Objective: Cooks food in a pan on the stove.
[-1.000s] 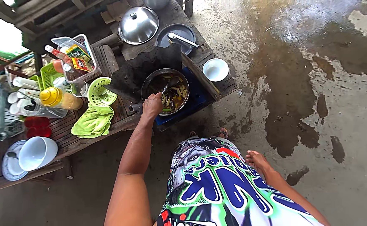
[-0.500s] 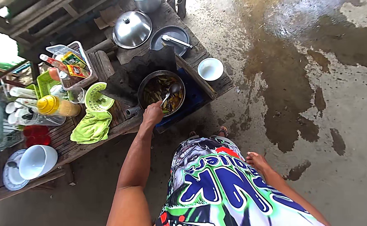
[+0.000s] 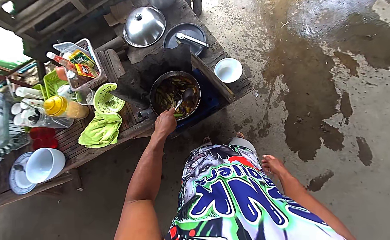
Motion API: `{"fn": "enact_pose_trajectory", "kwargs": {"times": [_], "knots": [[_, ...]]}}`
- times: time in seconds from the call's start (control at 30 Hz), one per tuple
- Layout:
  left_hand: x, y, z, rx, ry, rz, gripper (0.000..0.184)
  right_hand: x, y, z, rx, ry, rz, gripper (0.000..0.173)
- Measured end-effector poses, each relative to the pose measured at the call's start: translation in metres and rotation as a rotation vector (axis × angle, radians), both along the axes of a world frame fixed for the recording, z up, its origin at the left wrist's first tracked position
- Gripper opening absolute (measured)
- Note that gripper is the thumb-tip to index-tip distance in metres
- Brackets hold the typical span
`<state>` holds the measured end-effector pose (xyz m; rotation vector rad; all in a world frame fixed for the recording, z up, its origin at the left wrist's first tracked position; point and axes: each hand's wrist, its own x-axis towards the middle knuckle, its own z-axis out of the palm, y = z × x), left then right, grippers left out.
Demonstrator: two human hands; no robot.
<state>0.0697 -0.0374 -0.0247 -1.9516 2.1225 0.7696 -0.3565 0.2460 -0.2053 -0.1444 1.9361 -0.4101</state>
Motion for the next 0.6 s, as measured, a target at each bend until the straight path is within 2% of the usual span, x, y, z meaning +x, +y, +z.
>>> {"fn": "enact_pose_trajectory", "kwargs": {"times": [0.1, 0.23, 0.37, 0.5, 0.6], "knots": [[0.002, 0.009, -0.002, 0.010, 0.020, -0.013, 0.041, 0.006, 0.009, -0.003, 0.017, -0.012, 0.016, 0.041], [0.010, 0.011, -0.001, 0.008, -0.024, 0.028, 0.042, 0.011, 0.013, 0.010, 0.061, -0.022, 0.067, 0.040], [0.014, 0.006, 0.007, -0.086, -0.025, 0.146, 0.045, -0.005, 0.015, 0.005, 0.055, -0.017, 0.082, 0.041], [0.012, -0.005, -0.004, -0.036, -0.107, 0.184, 0.047, -0.026, 0.004, 0.001, -0.011, 0.004, 0.073, 0.042], [0.006, -0.005, 0.003, -0.053, -0.096, 0.214, 0.045, -0.039, 0.000, 0.009, -0.083, 0.015, 0.036, 0.041]]}}
